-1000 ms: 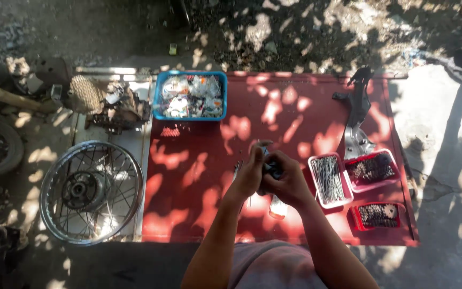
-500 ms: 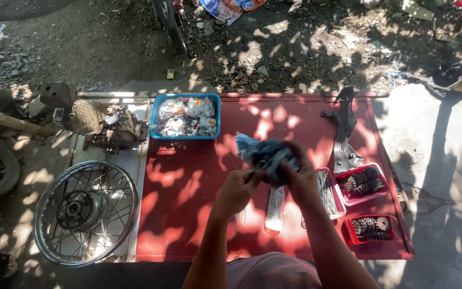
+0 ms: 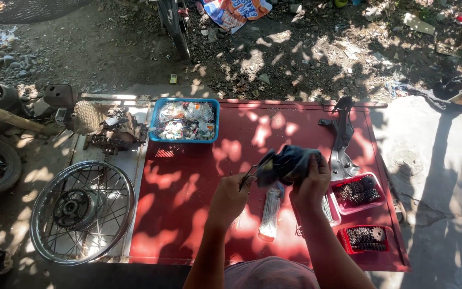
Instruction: Cleaning and sorting individual motorcycle wheel spokes using a cloth on a workbench.
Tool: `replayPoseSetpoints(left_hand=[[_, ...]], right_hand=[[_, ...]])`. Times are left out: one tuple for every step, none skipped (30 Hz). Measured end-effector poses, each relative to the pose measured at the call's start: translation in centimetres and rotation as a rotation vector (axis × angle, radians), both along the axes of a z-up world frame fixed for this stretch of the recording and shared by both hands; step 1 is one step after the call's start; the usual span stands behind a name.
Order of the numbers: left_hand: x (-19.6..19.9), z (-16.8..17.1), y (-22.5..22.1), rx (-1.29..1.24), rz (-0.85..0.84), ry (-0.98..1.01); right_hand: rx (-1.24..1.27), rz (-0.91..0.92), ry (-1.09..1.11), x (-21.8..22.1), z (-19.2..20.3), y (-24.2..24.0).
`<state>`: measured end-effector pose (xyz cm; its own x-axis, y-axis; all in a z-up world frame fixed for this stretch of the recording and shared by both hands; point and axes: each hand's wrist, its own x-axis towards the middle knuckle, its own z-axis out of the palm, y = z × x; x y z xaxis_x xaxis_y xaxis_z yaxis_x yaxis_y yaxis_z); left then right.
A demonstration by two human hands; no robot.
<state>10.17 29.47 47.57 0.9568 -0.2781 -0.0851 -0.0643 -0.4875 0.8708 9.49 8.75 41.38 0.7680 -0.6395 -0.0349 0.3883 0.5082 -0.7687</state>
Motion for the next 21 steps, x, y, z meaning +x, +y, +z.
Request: replayPoseSetpoints(left_hand=[[-0.1,-0.4,-0.4,-0.001,0.003,-0.003],[-0.2,-0.8,-0.8,-0.020,-0.016,-0.030],[-0.3,-1.2,-1.2,-0.038,-0.035,-0.056],[-0.5,-1.3,-1.8,-0.039,-0.036,-0.059],[-0.6,-1.3,-2.4,-0.042,-0.023,-0.117],[-0.6,-1.3,-2.9,-0.043,-0.010,-0.177],[-0.5,-1.1,-2.9,-0.043,-0.012,-0.181],[-0.5,-0.9,-2.6,-0.021,-0.021,-0.197],[-0.6,-0.8,-2.4,0.002,-0.031,-0.213],[-0.5,0.0,-2.3,0.005,-0.030,-0.215],[-0.5,0.9,-2.1,0.070,-0.027,-0.141],[-0.7,1.6,-2.0,0.133,-0.024,-0.065],[-0.8,1.3,-2.4,0.134,-0.023,-0.065],[-0.8,0.9,-2.9,0.132,-0.015,-0.103],[-0.7,0.5,-3.4,0.129,-0.007,-0.142],[-0.8,0.3,-3.7,0.128,-0.010,-0.141],[-0.9,0.0,-4.0,0.122,-0.008,-0.142],[-1.0,-0.2,-4.1,0.116,-0.005,-0.143],[-1.0,0.0,-4.1,0.116,-0.007,-0.141],[-1.1,0.2,-4.1,0.102,0.013,-0.153],[-1.1,0.4,-4.0,0.088,0.034,-0.165]], right_hand=[[-0.001,0.003,-0.003,0.1,0.3,0.0],[-0.002,0.075,0.014,0.0,0.5,0.0],[-0.004,0.148,0.031,0.0,0.8,0.0],[-0.005,0.147,0.028,-0.1,-1.3,-0.3],[-0.323,0.217,0.114,-0.2,-3.3,-0.5],[-0.641,0.281,0.197,-0.2,-5.4,-0.7],[-0.641,0.278,0.194,-0.4,-5.1,-0.9],[-0.740,0.260,0.272,-0.7,-4.9,-0.9],[-0.839,0.241,0.350,-1.0,-4.7,-0.9],[-0.836,0.241,0.347,-0.9,-4.7,-1.2],[-0.702,0.224,0.337,-0.7,-4.7,-1.6],[-0.569,0.208,0.328,-0.8,-4.7,-1.9],[-0.568,0.210,0.327,-0.7,-5.7,-1.7],[-0.335,0.250,0.190,-0.3,-6.6,-1.6],[-0.102,0.286,0.053,0.0,-7.5,-1.5],[-0.103,0.283,0.054,-0.1,-7.1,-1.4],[-0.071,0.332,0.097,-0.1,-6.8,-1.3],[-0.038,0.381,0.142,-0.2,-6.5,-1.1],[-0.038,0.379,0.143,0.0,-7.0,-1.4],[-0.045,0.389,0.263,0.1,-7.6,-1.7],[-0.051,0.400,0.383,0.2,-8.2,-2.1]])
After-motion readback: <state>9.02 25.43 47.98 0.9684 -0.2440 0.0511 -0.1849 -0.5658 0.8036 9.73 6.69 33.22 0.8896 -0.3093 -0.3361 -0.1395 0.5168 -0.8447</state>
